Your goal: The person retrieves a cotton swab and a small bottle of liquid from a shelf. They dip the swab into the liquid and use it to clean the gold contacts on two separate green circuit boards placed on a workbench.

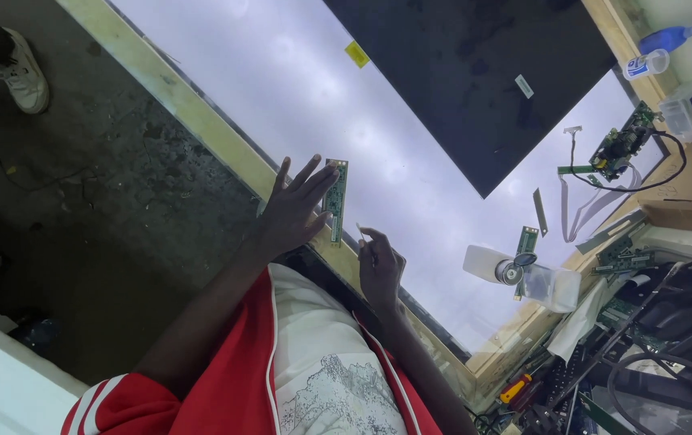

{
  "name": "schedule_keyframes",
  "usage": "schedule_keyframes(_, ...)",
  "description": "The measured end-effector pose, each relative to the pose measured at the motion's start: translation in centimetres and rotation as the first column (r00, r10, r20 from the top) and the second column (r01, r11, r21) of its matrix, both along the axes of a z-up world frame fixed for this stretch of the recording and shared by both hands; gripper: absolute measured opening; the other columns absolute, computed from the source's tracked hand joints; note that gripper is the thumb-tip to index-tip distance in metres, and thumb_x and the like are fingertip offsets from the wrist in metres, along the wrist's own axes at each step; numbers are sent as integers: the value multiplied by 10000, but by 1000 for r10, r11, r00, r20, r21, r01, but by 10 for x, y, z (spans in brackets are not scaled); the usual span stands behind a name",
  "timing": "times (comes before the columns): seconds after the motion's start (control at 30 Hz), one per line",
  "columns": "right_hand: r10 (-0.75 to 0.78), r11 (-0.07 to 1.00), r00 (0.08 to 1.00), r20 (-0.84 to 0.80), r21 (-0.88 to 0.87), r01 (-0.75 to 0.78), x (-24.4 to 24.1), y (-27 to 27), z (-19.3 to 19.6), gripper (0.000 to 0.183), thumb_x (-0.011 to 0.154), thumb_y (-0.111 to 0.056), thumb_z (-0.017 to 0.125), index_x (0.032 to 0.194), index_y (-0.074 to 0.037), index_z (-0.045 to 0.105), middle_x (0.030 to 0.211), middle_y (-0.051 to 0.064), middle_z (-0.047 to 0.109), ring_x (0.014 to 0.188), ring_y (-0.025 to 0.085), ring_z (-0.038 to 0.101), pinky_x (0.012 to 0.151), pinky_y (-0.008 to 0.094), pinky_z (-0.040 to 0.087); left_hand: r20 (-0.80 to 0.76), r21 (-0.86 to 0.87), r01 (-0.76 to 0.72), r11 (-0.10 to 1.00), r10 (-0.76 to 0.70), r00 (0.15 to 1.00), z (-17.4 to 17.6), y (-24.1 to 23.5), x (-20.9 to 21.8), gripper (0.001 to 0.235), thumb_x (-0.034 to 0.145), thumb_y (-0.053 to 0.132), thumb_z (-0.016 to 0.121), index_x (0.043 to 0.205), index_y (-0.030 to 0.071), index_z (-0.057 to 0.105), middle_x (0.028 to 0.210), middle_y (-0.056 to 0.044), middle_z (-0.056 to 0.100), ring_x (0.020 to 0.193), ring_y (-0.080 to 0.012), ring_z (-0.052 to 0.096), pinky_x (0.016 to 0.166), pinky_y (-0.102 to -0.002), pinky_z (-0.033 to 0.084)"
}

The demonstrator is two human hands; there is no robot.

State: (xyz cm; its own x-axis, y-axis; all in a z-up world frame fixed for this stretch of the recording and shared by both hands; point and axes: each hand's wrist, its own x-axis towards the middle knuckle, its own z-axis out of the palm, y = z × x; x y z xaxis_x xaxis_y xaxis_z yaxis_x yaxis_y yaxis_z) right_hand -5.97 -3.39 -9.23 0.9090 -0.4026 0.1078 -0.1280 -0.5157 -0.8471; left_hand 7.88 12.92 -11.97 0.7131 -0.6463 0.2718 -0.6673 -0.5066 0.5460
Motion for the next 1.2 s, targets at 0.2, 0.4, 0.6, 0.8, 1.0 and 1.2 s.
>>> schedule_keyframes(0.2,45,981,999,-25,-185,-49,44,14,2,157,928,-82,603,1059,-78,691,488,61,513,442,247,509,493,358,419,50,98,23,995,-28,998,-2,-2,14,712,822,499,647,1424,150,498,1492,-60,481,1447,-278,341,1175,-608,137)
schedule_keyframes(0.4,31,935,998,-48,-352,-46,40,26,-12,146,923,-103,604,1037,-81,692,481,52,491,480,285,537,525,387,452,14,89,28,996,-30,999,3,2,18,701,815,488,675,1397,126,525,1471,-73,502,1431,-278,367,1174,-601,161)
schedule_keyframes(0.6,-7,896,999,-40,-444,-11,46,32,-19,135,929,-124,604,1013,-85,702,472,40,489,490,271,546,531,382,456,29,116,35,993,-39,999,4,3,19,701,815,506,662,1387,123,533,1452,-81,515,1422,-286,375,1166,-611,175)
schedule_keyframes(0.8,-24,885,999,-45,-466,0,47,36,-16,143,918,-125,602,993,-74,713,467,52,498,499,284,567,531,397,462,46,144,41,989,-48,998,6,2,24,703,808,505,652,1382,117,529,1452,-84,511,1422,-287,375,1166,-616,179)
schedule_keyframes(1.0,-44,883,998,-52,-468,15,54,46,-3,154,900,-81,608,1013,-59,710,477,78,510,516,313,583,533,424,474,51,163,48,985,-57,997,8,6,20,685,824,521,630,1375,125,539,1449,-77,513,1425,-274,366,1171,-606,178)
schedule_keyframes(1.2,-88,892,990,-112,-450,29,62,43,-5,158,919,-112,600,1027,-92,715,458,70,507,515,314,611,522,427,475,45,171,30,985,-39,998,6,4,21,684,813,526,637,1366,133,548,1452,-65,514,1428,-267,365,1177,-604,174)
